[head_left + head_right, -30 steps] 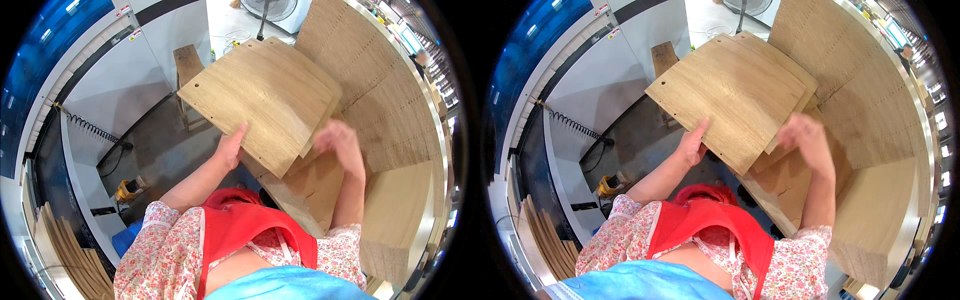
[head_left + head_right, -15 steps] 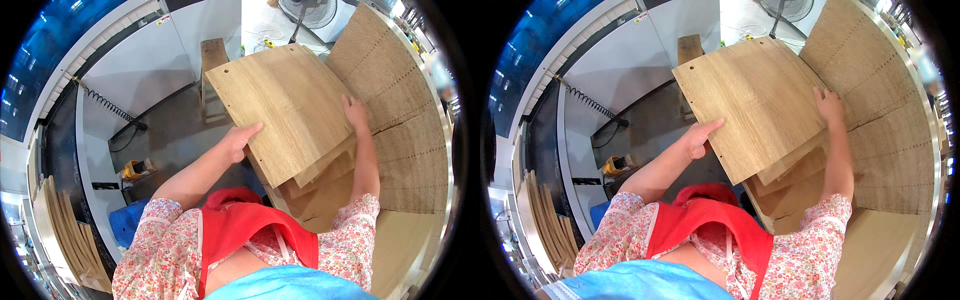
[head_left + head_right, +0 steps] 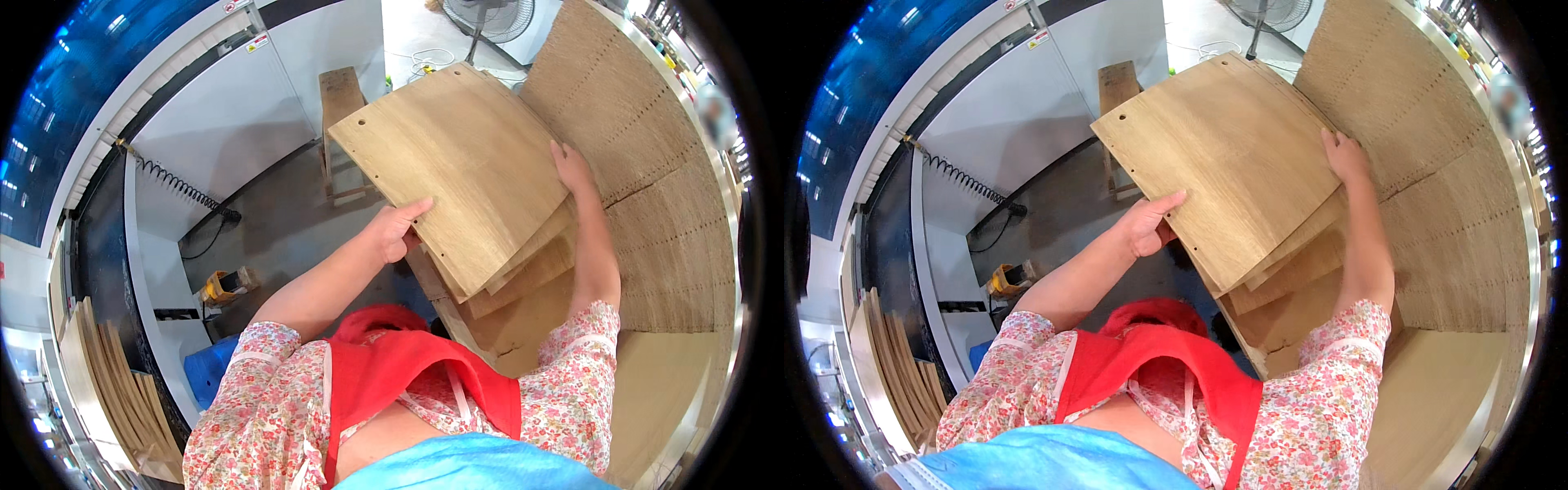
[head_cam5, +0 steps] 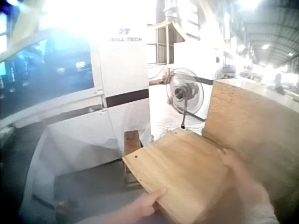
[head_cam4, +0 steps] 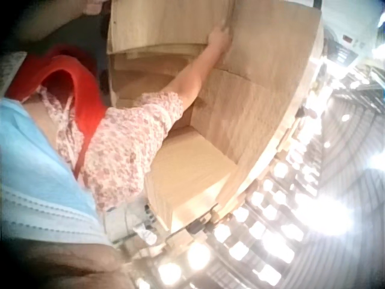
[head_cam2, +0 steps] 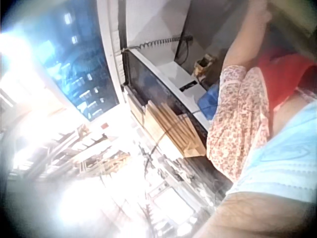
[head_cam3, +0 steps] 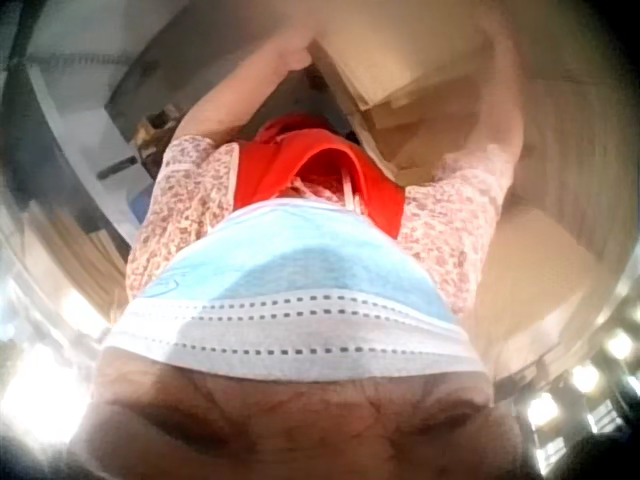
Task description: The person moves wooden panels from a stack to a processing machine and then onto a collection rack by hand.
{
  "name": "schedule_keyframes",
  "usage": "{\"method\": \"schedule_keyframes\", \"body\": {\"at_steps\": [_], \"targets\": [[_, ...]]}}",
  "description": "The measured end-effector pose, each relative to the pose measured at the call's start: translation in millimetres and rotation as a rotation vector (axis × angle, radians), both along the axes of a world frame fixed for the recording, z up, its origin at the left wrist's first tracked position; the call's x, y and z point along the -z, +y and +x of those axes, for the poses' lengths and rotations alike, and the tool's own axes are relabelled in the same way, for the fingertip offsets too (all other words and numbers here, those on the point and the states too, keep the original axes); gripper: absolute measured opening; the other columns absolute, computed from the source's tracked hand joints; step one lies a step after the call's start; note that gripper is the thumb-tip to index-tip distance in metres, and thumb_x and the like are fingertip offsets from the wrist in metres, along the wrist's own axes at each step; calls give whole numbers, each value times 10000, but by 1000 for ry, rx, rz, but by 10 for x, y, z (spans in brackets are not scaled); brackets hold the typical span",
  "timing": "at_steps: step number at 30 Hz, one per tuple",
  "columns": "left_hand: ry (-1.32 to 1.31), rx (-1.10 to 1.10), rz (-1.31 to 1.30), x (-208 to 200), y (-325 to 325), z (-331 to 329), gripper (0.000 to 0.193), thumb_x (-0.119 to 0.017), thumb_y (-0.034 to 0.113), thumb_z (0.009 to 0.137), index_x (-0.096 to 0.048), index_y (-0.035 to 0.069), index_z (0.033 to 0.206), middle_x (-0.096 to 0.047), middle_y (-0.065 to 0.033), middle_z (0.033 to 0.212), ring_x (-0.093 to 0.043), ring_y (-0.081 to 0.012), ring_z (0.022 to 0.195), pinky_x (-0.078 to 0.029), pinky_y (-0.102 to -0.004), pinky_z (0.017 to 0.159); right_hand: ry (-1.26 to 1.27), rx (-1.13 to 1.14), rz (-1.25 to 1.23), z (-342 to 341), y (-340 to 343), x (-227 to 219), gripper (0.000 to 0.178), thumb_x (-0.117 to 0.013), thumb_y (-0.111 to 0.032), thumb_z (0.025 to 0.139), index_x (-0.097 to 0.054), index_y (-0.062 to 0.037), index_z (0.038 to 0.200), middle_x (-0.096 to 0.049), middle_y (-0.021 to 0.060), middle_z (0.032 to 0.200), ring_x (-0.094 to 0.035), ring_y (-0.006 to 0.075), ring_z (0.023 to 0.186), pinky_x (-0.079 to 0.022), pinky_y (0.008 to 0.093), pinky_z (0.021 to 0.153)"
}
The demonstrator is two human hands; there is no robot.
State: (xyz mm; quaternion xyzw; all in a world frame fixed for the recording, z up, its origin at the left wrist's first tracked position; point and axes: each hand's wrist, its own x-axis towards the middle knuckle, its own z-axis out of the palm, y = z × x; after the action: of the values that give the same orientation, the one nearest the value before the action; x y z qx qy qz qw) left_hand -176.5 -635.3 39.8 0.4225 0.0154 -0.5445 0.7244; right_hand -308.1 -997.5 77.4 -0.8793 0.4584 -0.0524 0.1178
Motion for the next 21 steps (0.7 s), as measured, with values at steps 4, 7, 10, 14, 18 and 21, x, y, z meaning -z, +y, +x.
{"method": "schedule_keyframes", "body": {"at_steps": [4, 7, 10, 14, 18, 21], "targets": [[151, -117, -56, 89, 142, 272, 445, -645, 280, 855, -530, 27, 1203, -595, -106, 1175, -567, -259, 1078, -473, -420, 919, -8, -27, 41, -149, 658, -137, 665, -383, -522, 918, -468, 15, 1302, -520, 267, 1242, -500, 403, 1144, -393, 439, 965], [114, -150, 33, -44, 308, 521, 511, -621, 371, 856, -521, 26, 1219, -588, -117, 1194, -558, -272, 1092, -446, -436, 950, -44, -47, -29, -553, 1202, -130, 687, -393, -514, 919, -471, 68, 1277, -505, 293, 1248, -485, 404, 1168, -386, 429, 974], [-1, -63, 144, -149, 340, 711, 545, -631, 386, 851, -510, 19, 1236, -582, -135, 1201, -548, -283, 1113, -439, -431, 954, -11, 12, 215, -911, 1254, -8, 714, -408, -522, 917, -439, 78, 1304, -501, 252, 1293, -474, 355, 1212, -371, 404, 994], [-232, 67, 304, -150, 224, 786, 601, -644, 390, 849, -475, -2, 1272, -567, -168, 1216, -550, -282, 1123, -455, -420, 932, -392, 149, 883, -978, 1300, -53, 742, -440, -525, 908, -404, 83, 1333, -484, 202, 1333, -456, 291, 1236, -354, 368, 1013], [-377, 123, 367, -280, 191, 647, 619, -682, 334, 837, -448, -16, 1291, -558, -174, 1223, -570, -256, 1096, -480, -399, 899, -432, 191, 802, -1042, 1492, -170, 737, -519, -479, 886, -400, 101, 1326, -478, 212, 1327, -460, 266, 1227, -360, 353, 1004], [-387, 68, 242, -266, 215, 613, 616, -711, 300, 821, -452, -23, 1278, -567, -160, 1200, -582, -243, 1063, -490, -387, 884, -368, 261, 540, -1065, 1633, -343, 696, -581, -430, 861, -438, 99, 1289, -520, 213, 1266, -497, 255, 1179, -387, 354, 972]]}}
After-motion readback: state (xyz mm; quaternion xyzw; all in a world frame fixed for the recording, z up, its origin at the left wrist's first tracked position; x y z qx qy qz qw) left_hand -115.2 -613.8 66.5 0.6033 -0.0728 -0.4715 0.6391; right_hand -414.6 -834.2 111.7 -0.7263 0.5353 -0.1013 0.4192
